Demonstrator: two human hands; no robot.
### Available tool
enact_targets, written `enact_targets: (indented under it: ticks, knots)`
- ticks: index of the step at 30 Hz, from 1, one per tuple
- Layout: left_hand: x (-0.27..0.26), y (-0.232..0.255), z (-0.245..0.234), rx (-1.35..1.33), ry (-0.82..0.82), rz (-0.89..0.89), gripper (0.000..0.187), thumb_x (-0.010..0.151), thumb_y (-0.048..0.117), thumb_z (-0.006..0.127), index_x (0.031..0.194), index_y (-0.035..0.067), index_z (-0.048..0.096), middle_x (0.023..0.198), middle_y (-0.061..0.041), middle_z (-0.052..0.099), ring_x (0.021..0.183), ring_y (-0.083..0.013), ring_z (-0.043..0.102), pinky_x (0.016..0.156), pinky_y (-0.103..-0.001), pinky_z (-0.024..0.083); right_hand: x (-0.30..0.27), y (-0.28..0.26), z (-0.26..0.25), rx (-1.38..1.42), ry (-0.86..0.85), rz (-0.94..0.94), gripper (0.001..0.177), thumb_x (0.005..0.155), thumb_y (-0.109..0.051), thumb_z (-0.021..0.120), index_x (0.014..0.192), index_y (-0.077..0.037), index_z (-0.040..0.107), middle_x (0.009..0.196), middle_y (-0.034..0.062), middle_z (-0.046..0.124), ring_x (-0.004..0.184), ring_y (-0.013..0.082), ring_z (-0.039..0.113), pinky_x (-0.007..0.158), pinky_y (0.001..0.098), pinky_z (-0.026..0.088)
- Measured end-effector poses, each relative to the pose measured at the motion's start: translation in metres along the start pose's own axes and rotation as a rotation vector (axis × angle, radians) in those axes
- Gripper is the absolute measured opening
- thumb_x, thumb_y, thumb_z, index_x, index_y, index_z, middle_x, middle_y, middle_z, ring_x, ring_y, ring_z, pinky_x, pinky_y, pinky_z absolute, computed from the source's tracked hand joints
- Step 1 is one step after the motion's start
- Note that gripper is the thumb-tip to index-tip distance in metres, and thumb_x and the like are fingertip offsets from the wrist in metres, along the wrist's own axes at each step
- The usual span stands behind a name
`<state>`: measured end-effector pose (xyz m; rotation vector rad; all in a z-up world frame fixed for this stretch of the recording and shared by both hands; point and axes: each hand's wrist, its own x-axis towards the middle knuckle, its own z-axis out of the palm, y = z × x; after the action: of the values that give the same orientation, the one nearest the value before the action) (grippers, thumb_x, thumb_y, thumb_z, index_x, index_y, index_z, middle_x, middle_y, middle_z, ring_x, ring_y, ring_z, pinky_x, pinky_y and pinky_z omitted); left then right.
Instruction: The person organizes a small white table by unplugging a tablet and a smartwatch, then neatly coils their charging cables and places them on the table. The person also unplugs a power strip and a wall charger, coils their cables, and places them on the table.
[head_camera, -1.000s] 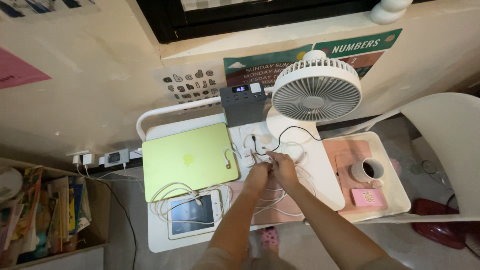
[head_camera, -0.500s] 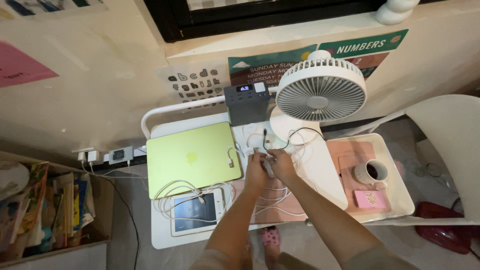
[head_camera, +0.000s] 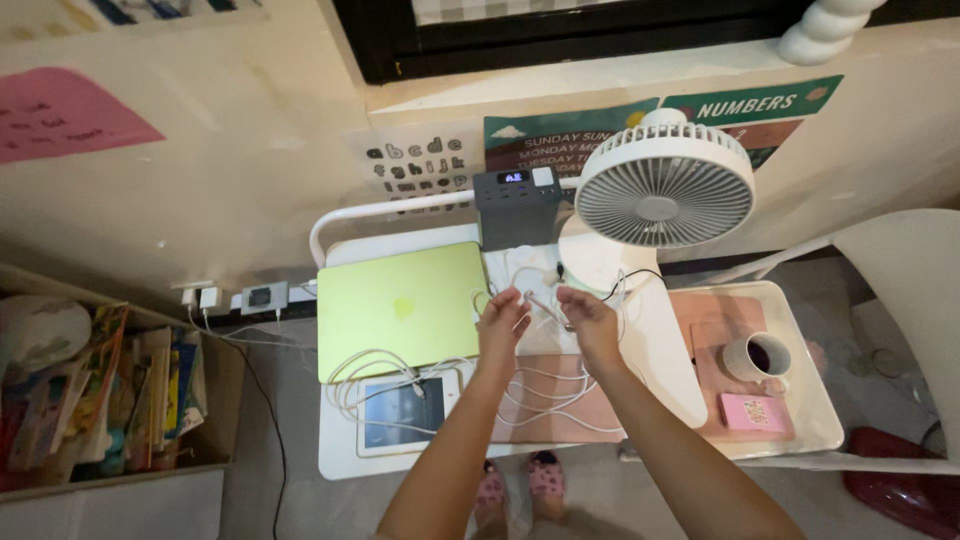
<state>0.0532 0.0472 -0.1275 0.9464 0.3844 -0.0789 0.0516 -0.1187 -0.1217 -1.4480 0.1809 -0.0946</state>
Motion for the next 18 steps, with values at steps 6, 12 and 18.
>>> enact_targets:
  ticks: [6,12,18]
  knots:
    - [-0.04,0.08,-0.013,-0.605,-0.08,-0.155,0.032,0.103,0.028,0.056,0.131,0.014,0.061,0.13,-0.001,0.063,0.121,-0.0205,0.06,0.107,-0.039,0.049,-0.008,-0.066,0.008,0.751,-0.095,0.286,0.039,0.097,-0.002,0.046,0.134,0.008,0.054,0.125,0.0201,0.065,0.123,0.0337,0.063,0.113,0.0445,0.049]
    - [-0.087,0.142,-0.009,-0.817,-0.167,-0.078,0.04,0.104,0.037,0.049,0.134,0.013,0.059,0.139,-0.003,0.06,0.129,-0.0219,0.056,0.112,-0.043,0.043,-0.035,-0.142,0.023,1.127,-0.183,0.29,0.043,0.096,-0.012,0.052,0.135,0.006,0.055,0.139,0.0222,0.06,0.136,0.0357,0.054,0.117,0.0464,0.044]
    - [-0.127,0.184,-0.009,-0.874,-0.165,-0.039,0.046,0.104,0.041,0.045,0.139,0.014,0.057,0.143,-0.005,0.059,0.13,-0.0209,0.055,0.112,-0.042,0.042,-0.064,-0.181,0.028,1.135,-0.173,0.304,0.042,0.096,-0.012,0.052,0.136,0.003,0.056,0.144,0.0216,0.057,0.14,0.0347,0.052,0.119,0.0462,0.042]
